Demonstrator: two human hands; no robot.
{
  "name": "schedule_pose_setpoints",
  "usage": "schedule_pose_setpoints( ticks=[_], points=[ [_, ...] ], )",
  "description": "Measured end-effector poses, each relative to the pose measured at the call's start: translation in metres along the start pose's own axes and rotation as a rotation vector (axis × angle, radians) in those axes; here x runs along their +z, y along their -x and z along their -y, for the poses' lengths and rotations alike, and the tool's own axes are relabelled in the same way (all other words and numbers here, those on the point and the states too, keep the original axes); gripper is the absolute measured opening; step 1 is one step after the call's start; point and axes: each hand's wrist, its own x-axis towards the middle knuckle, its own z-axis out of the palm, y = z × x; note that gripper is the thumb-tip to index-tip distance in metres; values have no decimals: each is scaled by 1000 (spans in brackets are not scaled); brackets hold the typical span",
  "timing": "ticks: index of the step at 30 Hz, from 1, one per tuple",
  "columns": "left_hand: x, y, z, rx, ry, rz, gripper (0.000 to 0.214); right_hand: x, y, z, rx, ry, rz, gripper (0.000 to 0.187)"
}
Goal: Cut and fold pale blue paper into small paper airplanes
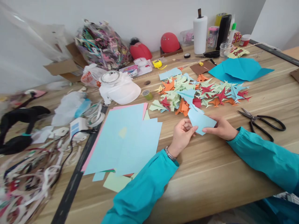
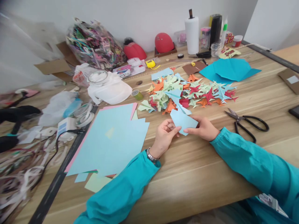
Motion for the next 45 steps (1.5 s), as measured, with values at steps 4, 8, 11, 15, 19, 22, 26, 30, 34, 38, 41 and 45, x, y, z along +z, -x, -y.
schedule_pose_setpoints(
  ticks=[4, 8, 11, 15, 19, 22, 26, 30, 34, 38, 41, 45],
  points=[
    [1, 1, 0, -1, -17, 23, 30, 0, 1, -4, 12, 186, 42, 38],
    [1, 2, 3, -8, -102, 20, 29, -1, 1, -5, 9, 239, 71, 35],
    [0, 1, 6, -28, -116, 10, 29, 0, 2, -3, 11, 209, 86, 32],
    [-1, 0, 7, -17, -106, 7, 32, 0, 0, -3, 39, 79, 78, 35],
    [1, 2, 4, 4, 2, 13, 36, -1, -2, -3, 40, -26, -25, 39],
    [4, 5, 3, 71, 40, 1, 43, -1, -3, -2, 30, -54, -126, 41],
    [4, 8, 5, 144, -130, 28, 23, -1, -3, -2, 30, -34, -91, 41],
    [1, 5, 8, 161, -173, -14, 17, 0, -1, -2, -13, -42, 1, 41],
    [-2, 0, 8, 91, -40, -60, 19, 2, 4, -3, -153, -79, -83, 63],
    [-2, -1, 6, 49, -4, -64, 20, 3, 8, -7, -290, 127, -31, 63],
    [-2, 0, 5, 42, -10, -21, 21, 3, 8, -10, -329, 334, 4, 32],
    [-2, 3, 3, 65, -48, 19, 22, 2, 7, -13, -316, 396, -31, 23]
  ],
)
